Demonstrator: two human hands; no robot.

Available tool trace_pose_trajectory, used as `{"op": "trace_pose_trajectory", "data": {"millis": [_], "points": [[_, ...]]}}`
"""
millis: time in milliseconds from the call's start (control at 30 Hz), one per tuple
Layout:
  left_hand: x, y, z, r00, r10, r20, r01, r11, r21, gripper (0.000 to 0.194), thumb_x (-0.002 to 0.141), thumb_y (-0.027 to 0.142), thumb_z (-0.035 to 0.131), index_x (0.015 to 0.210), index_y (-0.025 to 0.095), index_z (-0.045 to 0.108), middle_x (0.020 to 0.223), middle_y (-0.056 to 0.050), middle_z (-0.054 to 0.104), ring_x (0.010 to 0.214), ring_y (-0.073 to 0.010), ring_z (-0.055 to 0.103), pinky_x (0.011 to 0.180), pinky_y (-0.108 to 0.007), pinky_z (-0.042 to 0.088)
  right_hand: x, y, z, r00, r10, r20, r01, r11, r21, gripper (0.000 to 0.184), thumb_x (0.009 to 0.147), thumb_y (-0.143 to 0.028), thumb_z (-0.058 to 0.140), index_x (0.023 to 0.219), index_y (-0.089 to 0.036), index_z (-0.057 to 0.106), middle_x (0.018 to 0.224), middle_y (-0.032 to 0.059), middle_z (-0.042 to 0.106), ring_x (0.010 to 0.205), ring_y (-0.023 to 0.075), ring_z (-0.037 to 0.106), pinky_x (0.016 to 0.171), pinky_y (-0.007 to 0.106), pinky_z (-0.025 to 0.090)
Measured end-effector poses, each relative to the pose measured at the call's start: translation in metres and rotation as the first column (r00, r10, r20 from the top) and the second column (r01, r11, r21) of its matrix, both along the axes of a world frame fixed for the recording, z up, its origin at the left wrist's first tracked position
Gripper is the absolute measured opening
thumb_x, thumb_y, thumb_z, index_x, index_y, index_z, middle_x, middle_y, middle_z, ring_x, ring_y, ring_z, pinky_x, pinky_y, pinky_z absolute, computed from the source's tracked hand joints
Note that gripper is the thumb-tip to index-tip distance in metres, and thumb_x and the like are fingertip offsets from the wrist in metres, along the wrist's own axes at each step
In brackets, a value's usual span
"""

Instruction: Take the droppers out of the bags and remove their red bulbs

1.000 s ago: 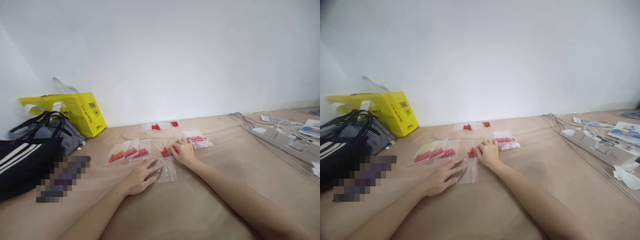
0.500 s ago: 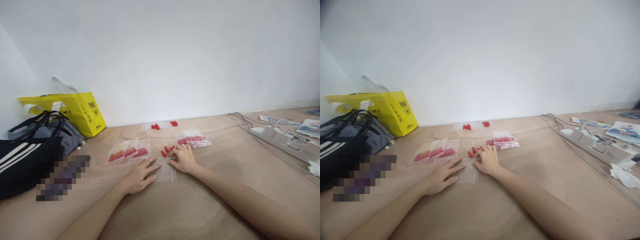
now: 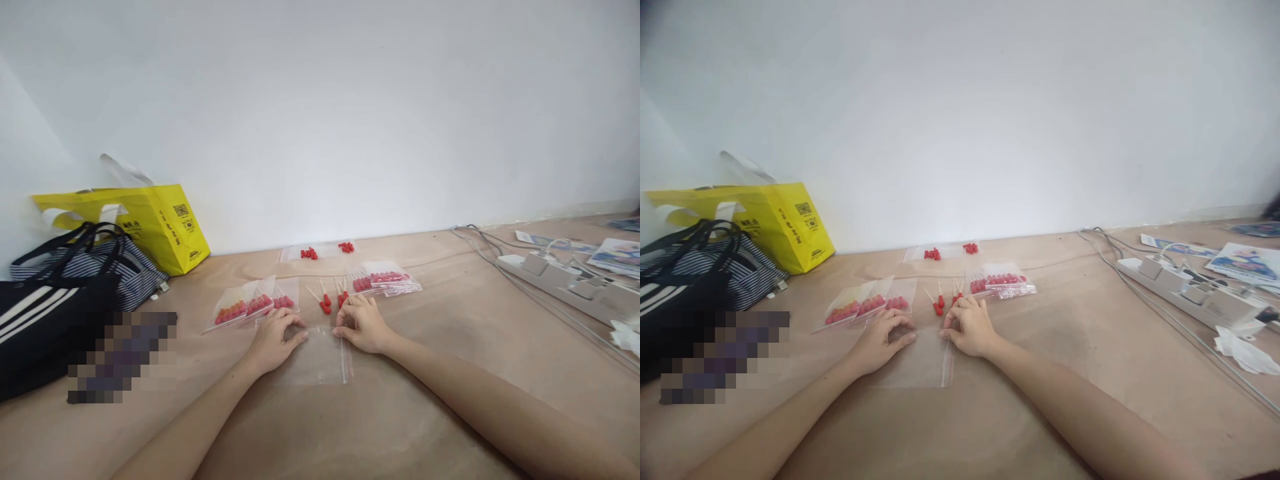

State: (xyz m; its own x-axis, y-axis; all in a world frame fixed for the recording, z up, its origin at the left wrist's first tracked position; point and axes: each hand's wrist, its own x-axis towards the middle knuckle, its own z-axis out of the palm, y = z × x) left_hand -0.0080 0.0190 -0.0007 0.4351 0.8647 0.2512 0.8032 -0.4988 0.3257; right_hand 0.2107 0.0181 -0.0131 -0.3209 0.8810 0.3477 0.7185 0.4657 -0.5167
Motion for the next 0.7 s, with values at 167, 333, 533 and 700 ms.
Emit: {"op": "trace_pose_trajectory", "data": {"millis": [167, 333, 533, 700], "points": [[-0.009, 0.005, 0.008, 0.984, 0.112, 0.138, -0.116, 0.993, 0.015, 0.018, 0.079, 0.033, 0.043, 0.072, 0.020, 0.053, 0.077, -0.001, 0.061, 0.077, -0.0178, 0.056, 0.072, -0.031, 0.042, 0.006, -0.001, -0.011, 0.990, -0.039, -0.139, 0.060, 0.986, 0.154, 0.013, 0.074, -0.030, 0.059, 0.083, -0.021, 0.055, 0.085, 0.0020, 0.056, 0.086, 0.0176, 0.047, 0.076, 0.033, 0.031], [-0.055, 0.028, 0.022, 0.674, 0.694, 0.252, -0.723, 0.690, 0.034, 0.021, 0.077, 0.027, 0.043, 0.095, 0.018, 0.048, 0.081, -0.004, 0.062, 0.075, -0.0203, 0.059, 0.064, -0.029, 0.044, 0.022, -0.001, -0.018, 0.989, -0.059, -0.133, 0.083, 0.979, 0.186, 0.005, 0.074, -0.024, 0.056, 0.078, -0.021, 0.057, 0.082, 0.0029, 0.054, 0.082, 0.0186, 0.047, 0.075, 0.034, 0.033], [-0.083, 0.035, 0.025, 0.520, 0.845, 0.127, -0.854, 0.508, 0.115, 0.032, 0.074, 0.023, 0.044, 0.103, 0.009, 0.048, 0.099, -0.016, 0.058, 0.094, -0.0311, 0.053, 0.072, -0.040, 0.043, 0.024, -0.003, -0.017, 0.991, -0.082, -0.108, 0.098, 0.983, 0.157, 0.003, 0.071, -0.021, 0.057, 0.074, -0.021, 0.058, 0.083, 0.0026, 0.054, 0.083, 0.0182, 0.047, 0.075, 0.034, 0.034], [-0.058, 0.024, 0.021, 0.896, 0.440, -0.066, -0.380, 0.834, 0.399, 0.029, 0.079, 0.035, 0.041, 0.102, 0.022, 0.055, 0.115, -0.007, 0.052, 0.110, -0.0245, 0.044, 0.092, -0.040, 0.033, 0.021, -0.002, -0.016, 0.990, -0.091, -0.111, 0.107, 0.984, 0.142, 0.004, 0.071, -0.021, 0.058, 0.074, -0.022, 0.059, 0.086, 0.0020, 0.054, 0.085, 0.0179, 0.046, 0.077, 0.034, 0.033]]}}
